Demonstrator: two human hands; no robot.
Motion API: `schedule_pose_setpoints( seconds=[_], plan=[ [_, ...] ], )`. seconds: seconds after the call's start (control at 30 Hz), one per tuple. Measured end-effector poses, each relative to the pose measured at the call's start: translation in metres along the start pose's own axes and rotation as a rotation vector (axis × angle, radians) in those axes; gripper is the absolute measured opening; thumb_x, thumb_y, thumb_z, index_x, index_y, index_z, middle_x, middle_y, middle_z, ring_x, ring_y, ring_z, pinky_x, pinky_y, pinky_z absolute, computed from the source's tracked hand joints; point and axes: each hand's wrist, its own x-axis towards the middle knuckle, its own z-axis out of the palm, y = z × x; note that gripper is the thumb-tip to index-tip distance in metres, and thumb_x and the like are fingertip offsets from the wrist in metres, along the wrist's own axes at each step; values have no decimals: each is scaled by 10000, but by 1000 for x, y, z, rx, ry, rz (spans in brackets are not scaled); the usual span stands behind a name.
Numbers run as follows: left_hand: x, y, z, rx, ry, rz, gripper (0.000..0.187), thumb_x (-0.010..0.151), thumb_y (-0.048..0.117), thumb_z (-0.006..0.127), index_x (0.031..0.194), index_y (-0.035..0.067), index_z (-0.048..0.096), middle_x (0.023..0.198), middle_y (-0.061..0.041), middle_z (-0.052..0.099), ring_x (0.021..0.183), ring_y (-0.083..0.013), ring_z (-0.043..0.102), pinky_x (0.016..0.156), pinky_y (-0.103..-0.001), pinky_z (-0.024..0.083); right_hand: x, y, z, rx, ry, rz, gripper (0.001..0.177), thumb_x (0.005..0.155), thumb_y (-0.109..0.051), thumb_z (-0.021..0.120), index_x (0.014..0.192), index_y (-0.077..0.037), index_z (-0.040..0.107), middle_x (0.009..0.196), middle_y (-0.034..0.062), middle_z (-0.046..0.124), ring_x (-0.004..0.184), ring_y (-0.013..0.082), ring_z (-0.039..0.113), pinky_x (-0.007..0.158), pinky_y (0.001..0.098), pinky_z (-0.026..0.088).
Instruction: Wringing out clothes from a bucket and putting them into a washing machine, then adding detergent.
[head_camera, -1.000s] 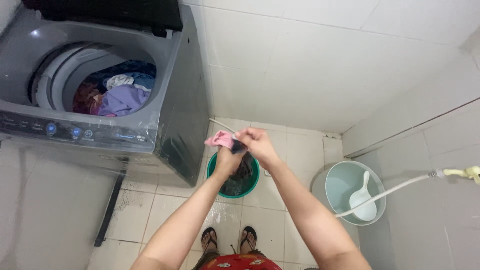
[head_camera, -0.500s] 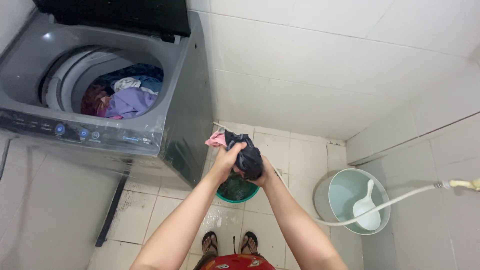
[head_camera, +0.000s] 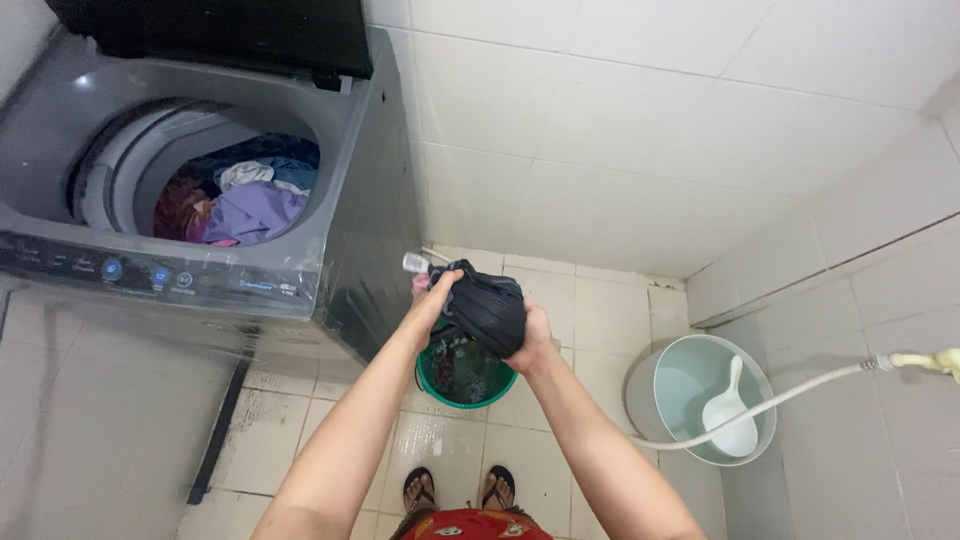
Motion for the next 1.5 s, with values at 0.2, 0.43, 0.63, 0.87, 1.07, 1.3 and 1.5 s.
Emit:
schedule_pose_setpoints(
  seconds=[0.2,0.43,0.63,0.87,1.07,1.3,1.5],
  plan=[
    [-48,20,-4,-96,-76,-186,1207,621,791,667,1571,125,335,1608,-181,419,1468,-383,443,1137,-654,368,-2,-1,-5,-7,-8,-35,519,984,-335,331,1215,-3,657,1203,177,709,1036,324,714,973,479,567],
    [-49,3,5,-399,-449,-264,1113,642,918,468,1481,189,527,1480,-124,590,1283,-363,566,952,-602,445,-12,3,4,37,-182,7,560,975,-345,362,1262,38,652,1253,212,699,1096,344,707,1006,486,560],
    [-35,-10,13,-625,-429,-184,845,767,738,604,1355,133,647,1348,-92,684,1200,-264,652,1003,-454,518,-2,5,-15,44,-235,18,528,1008,-302,386,1309,38,655,1291,219,701,1106,345,711,1006,470,559],
    [-40,0,16,-614,-1,-58,520,820,416,710,1182,45,669,1105,-108,737,1011,-254,711,896,-405,569,19,1,-45,-61,-40,156,577,995,-525,462,1271,-74,693,1231,144,734,1109,304,678,967,500,557],
    [-44,-1,24,-545,198,277,417,843,326,723,1099,2,672,975,-79,702,876,-193,666,783,-344,555,-33,-10,12,-318,327,293,901,863,-830,425,1443,-148,529,1431,194,549,1395,527,426,1012,732,424],
    [-58,11,32,-392,182,598,404,848,281,729,1176,52,670,1034,-44,707,916,-120,651,822,-262,518,-47,-16,51,-279,152,212,757,812,-804,452,1379,-323,590,1401,114,626,1293,406,561,990,713,428],
    [-58,22,27,-580,51,291,422,870,337,717,1054,-43,709,969,-98,737,841,-189,706,758,-339,574,26,-7,-14,-95,-29,93,395,930,-466,627,1122,-137,732,1103,70,765,998,255,735,937,513,587]
  ],
)
